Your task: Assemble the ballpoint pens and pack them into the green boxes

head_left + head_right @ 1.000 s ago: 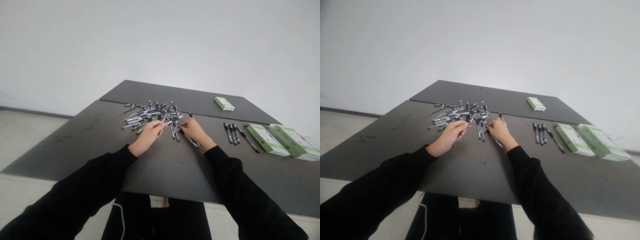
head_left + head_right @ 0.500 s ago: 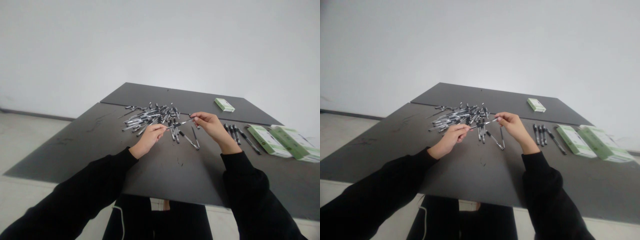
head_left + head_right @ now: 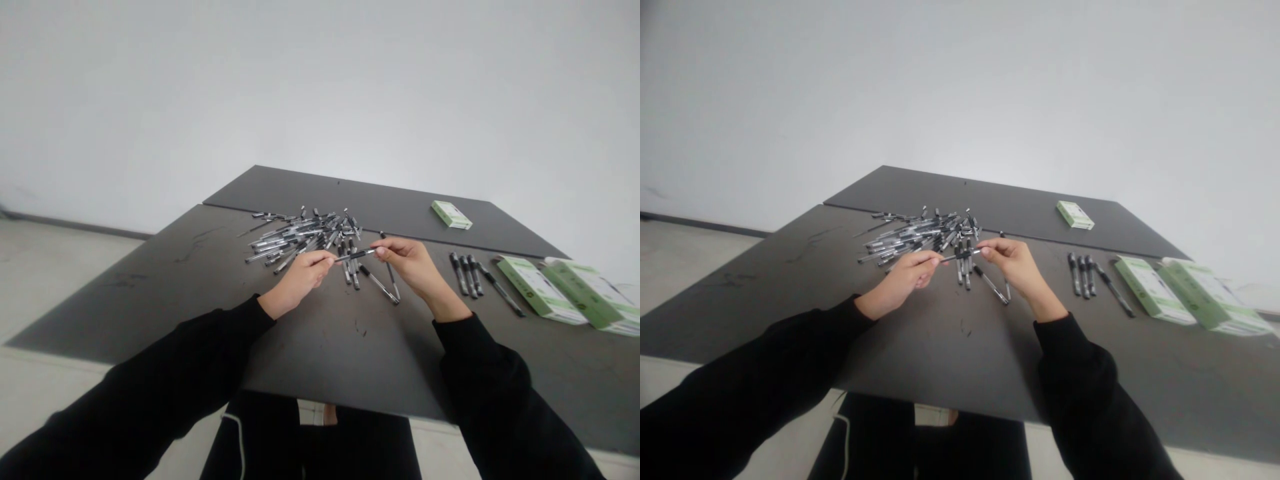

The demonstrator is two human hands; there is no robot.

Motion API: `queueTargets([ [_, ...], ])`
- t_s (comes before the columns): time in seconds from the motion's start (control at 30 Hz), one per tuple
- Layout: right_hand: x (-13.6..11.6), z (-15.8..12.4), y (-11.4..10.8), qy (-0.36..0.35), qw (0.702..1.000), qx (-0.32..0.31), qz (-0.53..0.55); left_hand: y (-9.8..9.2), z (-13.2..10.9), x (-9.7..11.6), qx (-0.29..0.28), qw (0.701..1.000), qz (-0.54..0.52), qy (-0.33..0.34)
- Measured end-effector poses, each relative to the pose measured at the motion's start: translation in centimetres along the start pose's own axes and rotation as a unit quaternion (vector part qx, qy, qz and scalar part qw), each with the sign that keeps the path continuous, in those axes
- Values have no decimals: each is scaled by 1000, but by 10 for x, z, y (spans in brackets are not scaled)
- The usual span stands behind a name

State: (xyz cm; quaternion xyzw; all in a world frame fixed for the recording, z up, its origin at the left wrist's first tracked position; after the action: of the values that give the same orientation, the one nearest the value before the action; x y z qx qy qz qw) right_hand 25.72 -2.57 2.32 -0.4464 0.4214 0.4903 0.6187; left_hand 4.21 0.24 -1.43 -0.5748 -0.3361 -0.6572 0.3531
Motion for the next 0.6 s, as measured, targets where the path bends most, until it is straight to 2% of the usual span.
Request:
queueTargets([
  [0.23, 2, 0, -1, -2, 996, -20, 83, 1, -4, 1, -6, 999, 32, 25],
  [0.4, -5, -4, 8, -9, 989, -31, 143, 17, -10, 1, -36, 998, 34, 44],
  [0.5, -6, -11, 29, 9, 986, -84, 143, 31, -13, 4, -59, 996, 32, 61],
  [0.6, -6, -14, 38, 14, 988, -138, 67, 38, -15, 3, -91, 993, 59, 51],
])
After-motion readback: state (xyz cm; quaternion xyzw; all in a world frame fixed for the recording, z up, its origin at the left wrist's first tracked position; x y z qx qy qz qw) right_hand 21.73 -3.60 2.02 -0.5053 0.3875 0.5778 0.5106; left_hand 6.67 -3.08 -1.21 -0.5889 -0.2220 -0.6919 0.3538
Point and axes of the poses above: each hand's wrist, its own z-axis towards the middle knuckle, its own y-axis out of the palm, x = y × z, the point moved 4 cm from there along z, towards the middle knuckle, and after that the axes turned 4 degrees about z, right-handed, at the moved point
